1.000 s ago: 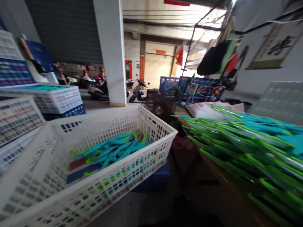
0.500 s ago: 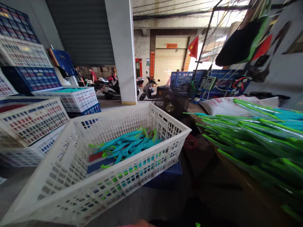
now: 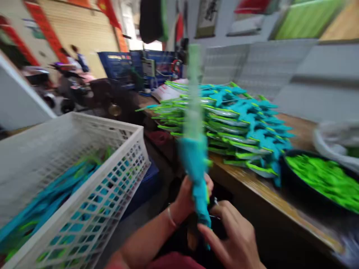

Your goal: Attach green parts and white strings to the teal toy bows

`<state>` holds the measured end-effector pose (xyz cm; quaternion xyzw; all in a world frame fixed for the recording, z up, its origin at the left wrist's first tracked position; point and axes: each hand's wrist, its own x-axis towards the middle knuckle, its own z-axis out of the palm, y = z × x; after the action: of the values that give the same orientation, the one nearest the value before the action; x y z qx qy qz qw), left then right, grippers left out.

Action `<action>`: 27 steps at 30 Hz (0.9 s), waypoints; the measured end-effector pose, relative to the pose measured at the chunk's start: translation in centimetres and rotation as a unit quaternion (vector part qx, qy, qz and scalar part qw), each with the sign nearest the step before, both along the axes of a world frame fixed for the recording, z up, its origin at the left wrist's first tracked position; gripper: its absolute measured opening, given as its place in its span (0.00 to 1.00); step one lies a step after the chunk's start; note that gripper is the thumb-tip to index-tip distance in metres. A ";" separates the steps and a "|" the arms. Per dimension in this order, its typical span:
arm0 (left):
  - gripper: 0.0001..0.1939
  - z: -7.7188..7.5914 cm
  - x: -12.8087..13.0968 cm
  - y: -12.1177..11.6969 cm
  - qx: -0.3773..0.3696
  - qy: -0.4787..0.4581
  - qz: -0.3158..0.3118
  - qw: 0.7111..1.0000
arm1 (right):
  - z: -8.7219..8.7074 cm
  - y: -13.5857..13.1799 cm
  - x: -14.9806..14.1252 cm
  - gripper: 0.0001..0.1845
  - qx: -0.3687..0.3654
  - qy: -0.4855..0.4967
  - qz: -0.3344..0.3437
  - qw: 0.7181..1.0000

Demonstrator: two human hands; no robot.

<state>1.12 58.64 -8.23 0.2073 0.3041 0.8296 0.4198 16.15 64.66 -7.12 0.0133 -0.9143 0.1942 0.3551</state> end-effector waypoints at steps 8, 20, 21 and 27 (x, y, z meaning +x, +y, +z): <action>0.23 -0.2 0.0 -1.2 0.115 -0.133 -0.053 0.983 | 1.6 -2.7 -2.4 0.24 -0.016 0.039 -0.034 0.999; 0.24 -0.8 1.0 -1.2 0.051 -0.063 0.041 0.996 | 3.2 -2.3 -3.2 0.24 0.148 -0.074 -0.141 0.976; 0.24 -0.8 1.1 -1.3 0.032 -0.048 0.056 0.997 | 3.2 -2.1 -3.2 0.23 0.144 -0.077 -0.131 0.978; 0.22 -1.4 0.4 -1.0 -0.044 0.037 0.076 0.995 | 1.1 -0.7 -3.0 0.24 0.081 -0.066 -0.065 0.992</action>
<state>1.54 57.67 -9.64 0.1949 0.3706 0.8368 0.3527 13.15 64.01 -6.04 -0.0306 -0.9473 0.0964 0.3040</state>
